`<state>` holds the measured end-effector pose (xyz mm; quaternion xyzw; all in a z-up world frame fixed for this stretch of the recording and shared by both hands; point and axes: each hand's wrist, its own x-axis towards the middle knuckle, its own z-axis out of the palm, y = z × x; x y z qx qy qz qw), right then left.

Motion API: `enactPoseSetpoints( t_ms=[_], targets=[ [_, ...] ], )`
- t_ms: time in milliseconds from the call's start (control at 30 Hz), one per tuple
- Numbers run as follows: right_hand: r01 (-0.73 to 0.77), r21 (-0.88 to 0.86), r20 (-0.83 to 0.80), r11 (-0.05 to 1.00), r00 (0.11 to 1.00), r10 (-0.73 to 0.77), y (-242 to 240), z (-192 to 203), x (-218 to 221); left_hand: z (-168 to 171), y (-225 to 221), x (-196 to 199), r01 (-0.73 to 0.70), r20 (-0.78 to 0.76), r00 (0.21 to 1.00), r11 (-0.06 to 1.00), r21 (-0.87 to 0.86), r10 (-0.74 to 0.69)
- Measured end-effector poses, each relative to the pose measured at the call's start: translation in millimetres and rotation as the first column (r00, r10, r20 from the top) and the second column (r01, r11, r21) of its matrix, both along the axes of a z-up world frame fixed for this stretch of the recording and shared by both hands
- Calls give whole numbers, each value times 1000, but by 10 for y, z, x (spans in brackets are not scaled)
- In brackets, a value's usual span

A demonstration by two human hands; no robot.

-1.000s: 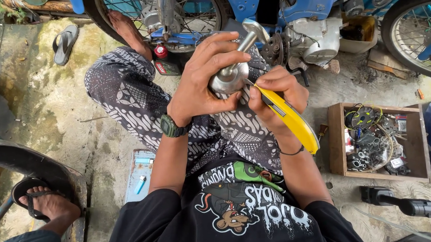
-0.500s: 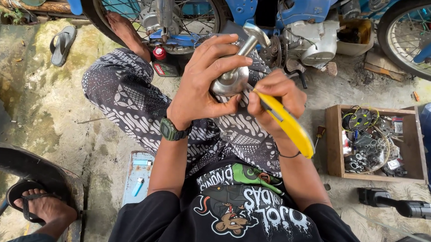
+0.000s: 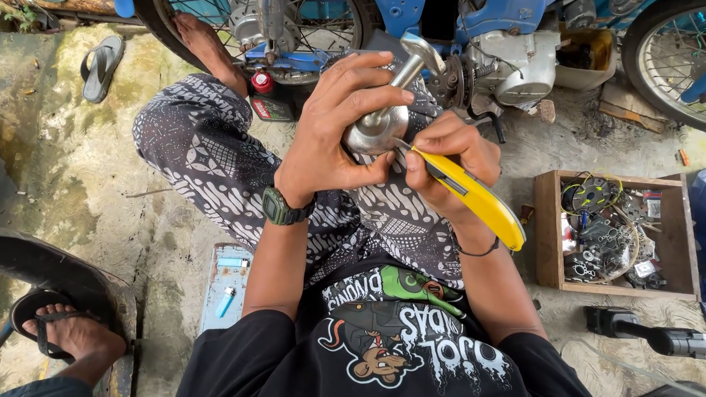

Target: Scraping the surface of a metal door handle using a utility knife to remove imperfections or residue.

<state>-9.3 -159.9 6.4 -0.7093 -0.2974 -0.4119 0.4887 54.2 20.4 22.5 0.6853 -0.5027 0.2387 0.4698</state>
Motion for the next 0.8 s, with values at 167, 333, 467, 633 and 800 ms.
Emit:
enactPoseSetpoints(
  t_ms=[167,333,467,633,800],
  targets=[
    [-38,34,-25,999,999,39,-74,-98,101,-14,0,4,9,-15,1000,1000,-18,-9],
    [-101,21,-8,995,995,102,-108,-138,161,-25,1,19,35,-41,998,999,-39,-36],
    [-52,25,-53,998,997,54,-73,-14,111,-28,-9,72,61,-36,997,997,-55,-63],
    [-40,70,-107,997,993,48,-100,-53,122,-37,-6,65,58,-40,997,997,-50,-60],
    [-73,30,89,997,994,70,-150,-264,261,-27,6,44,63,-43,997,997,-50,-65]
  ],
)
